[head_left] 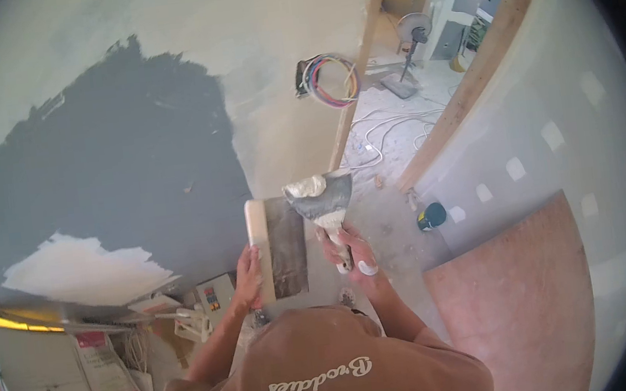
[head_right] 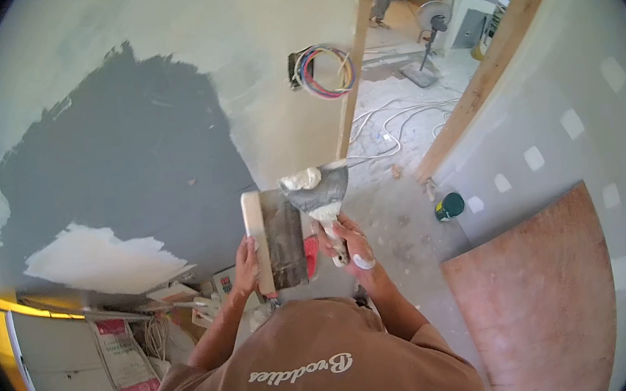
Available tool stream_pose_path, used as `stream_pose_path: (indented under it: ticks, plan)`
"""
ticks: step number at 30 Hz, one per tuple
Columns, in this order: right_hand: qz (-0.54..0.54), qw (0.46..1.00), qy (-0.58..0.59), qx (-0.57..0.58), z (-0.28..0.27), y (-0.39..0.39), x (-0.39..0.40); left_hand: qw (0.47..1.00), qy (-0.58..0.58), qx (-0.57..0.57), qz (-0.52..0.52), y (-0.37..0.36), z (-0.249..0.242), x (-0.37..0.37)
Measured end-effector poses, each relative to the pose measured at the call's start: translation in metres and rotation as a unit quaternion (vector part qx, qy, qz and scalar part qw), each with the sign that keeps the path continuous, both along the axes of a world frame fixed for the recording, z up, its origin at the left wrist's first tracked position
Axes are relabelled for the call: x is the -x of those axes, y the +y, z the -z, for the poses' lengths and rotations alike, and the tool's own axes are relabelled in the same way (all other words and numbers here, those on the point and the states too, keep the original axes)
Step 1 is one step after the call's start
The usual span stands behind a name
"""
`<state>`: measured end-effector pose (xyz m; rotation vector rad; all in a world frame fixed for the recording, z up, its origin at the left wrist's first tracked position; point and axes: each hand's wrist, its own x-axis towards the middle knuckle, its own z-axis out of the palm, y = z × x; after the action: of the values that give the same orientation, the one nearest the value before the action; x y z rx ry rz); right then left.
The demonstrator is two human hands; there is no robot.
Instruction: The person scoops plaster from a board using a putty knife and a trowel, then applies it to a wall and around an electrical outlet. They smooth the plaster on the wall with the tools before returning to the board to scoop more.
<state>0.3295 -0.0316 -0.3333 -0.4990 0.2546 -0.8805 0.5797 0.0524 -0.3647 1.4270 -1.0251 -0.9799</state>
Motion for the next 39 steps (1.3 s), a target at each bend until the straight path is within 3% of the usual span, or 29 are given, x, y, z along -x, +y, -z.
stream_pose_path:
  ticks: [1, 2, 3, 4, 7, 9, 12, 15, 18, 19, 20, 21, 23, 24, 26, 28, 30, 31, 32, 33, 35, 36, 37, 38, 39]
  plan:
    - [0.064, 0.993, 0.074, 0.059, -0.005, -0.009, 0.0, 1.0, -0.003, 0.004, 0.008, 0.003, 0.023, -0.008]
    - [0.127, 0.957, 0.191, 0.175, 0.014, -0.025, -0.004, 0.997, -0.005, -0.02, -0.071, 0.007, 0.056, -0.018]
    - [0.25, 0.834, 0.352, 0.344, 0.012, -0.038, -0.01, 0.988, -0.007, -0.044, -0.15, 0.008, 0.072, -0.025]
    - [0.351, 0.64, 0.487, 0.481, 0.008, -0.052, -0.021, 0.992, 0.076, -0.068, -0.071, 0.013, 0.027, -0.02]
    - [0.39, 0.593, 0.545, 0.447, 0.019, -0.1, -0.049, 0.991, 0.053, -0.066, -0.106, 0.023, 0.029, -0.02]
    - [0.448, 0.528, 0.557, 0.46, 0.011, -0.127, -0.06, 0.988, 0.059, -0.071, -0.123, 0.028, 0.031, -0.021]
    - [0.48, 0.505, 0.548, 0.463, -0.001, -0.15, -0.068, 0.984, 0.088, -0.092, -0.122, 0.042, 0.043, -0.034]
    - [0.467, 0.501, 0.549, 0.479, 0.001, -0.162, -0.072, 0.987, 0.041, -0.09, -0.129, 0.052, 0.062, -0.046]
    - [0.454, 0.516, 0.538, 0.487, 0.013, -0.17, -0.078, 0.981, 0.119, -0.111, -0.102, 0.059, 0.057, -0.054]
    - [0.447, 0.519, 0.541, 0.487, 0.021, -0.171, -0.082, 0.98, -0.196, 0.023, -0.039, 0.069, 0.079, -0.073]
    - [0.436, 0.529, 0.546, 0.481, 0.03, -0.174, -0.086, 0.859, -0.488, 0.155, 0.033, 0.076, 0.097, -0.083]
    - [0.426, 0.538, 0.55, 0.475, 0.039, -0.179, -0.091, 0.859, -0.488, 0.151, 0.033, 0.079, 0.11, -0.084]
    - [0.404, 0.543, 0.56, 0.477, 0.071, -0.175, -0.094, 0.91, -0.413, 0.023, 0.023, 0.082, 0.125, -0.086]
    - [0.383, 0.546, 0.569, 0.481, 0.09, -0.17, -0.094, 0.91, -0.413, 0.018, 0.021, 0.082, 0.12, -0.084]
    - [0.358, 0.566, 0.575, 0.47, 0.122, -0.16, -0.093, 0.862, -0.506, 0.04, 0.023, 0.078, 0.099, -0.078]
    - [0.332, 0.587, 0.582, 0.455, 0.159, -0.153, -0.096, 0.861, -0.504, 0.053, 0.027, 0.078, 0.096, -0.079]
    - [0.329, 0.55, 0.607, 0.47, 0.193, -0.151, -0.097, 0.861, -0.502, 0.072, 0.033, 0.071, 0.105, -0.083]
    - [0.327, 0.552, 0.607, 0.468, 0.204, -0.146, -0.096, 0.979, -0.198, -0.046, -0.005, 0.066, 0.124, -0.091]
    - [0.321, 0.559, 0.606, 0.467, 0.212, -0.139, -0.093, 0.978, 0.13, -0.158, -0.043, 0.062, 0.14, -0.096]
    - [0.316, 0.564, 0.604, 0.465, 0.216, -0.132, -0.088, 0.978, 0.13, -0.159, -0.042, 0.058, 0.151, -0.095]
    - [0.293, 0.571, 0.61, 0.465, 0.211, -0.115, -0.074, 0.993, -0.098, 0.035, 0.051, 0.049, 0.168, -0.083]
    - [0.27, 0.579, 0.612, 0.467, 0.209, -0.106, -0.066, 0.993, -0.095, 0.037, 0.053, 0.035, 0.163, -0.071]
    - [0.271, 0.574, 0.614, 0.47, 0.223, -0.095, -0.059, 0.983, 0.162, -0.073, 0.036, 0.011, 0.149, -0.057]
    - [0.22, 0.712, 0.543, 0.386, 0.247, -0.084, -0.053, 0.896, 0.406, -0.178, 0.019, -0.011, 0.14, -0.047]
    - [0.161, 0.827, 0.454, 0.291, 0.259, -0.078, -0.047, 0.895, 0.41, -0.173, 0.023, -0.027, 0.144, -0.041]
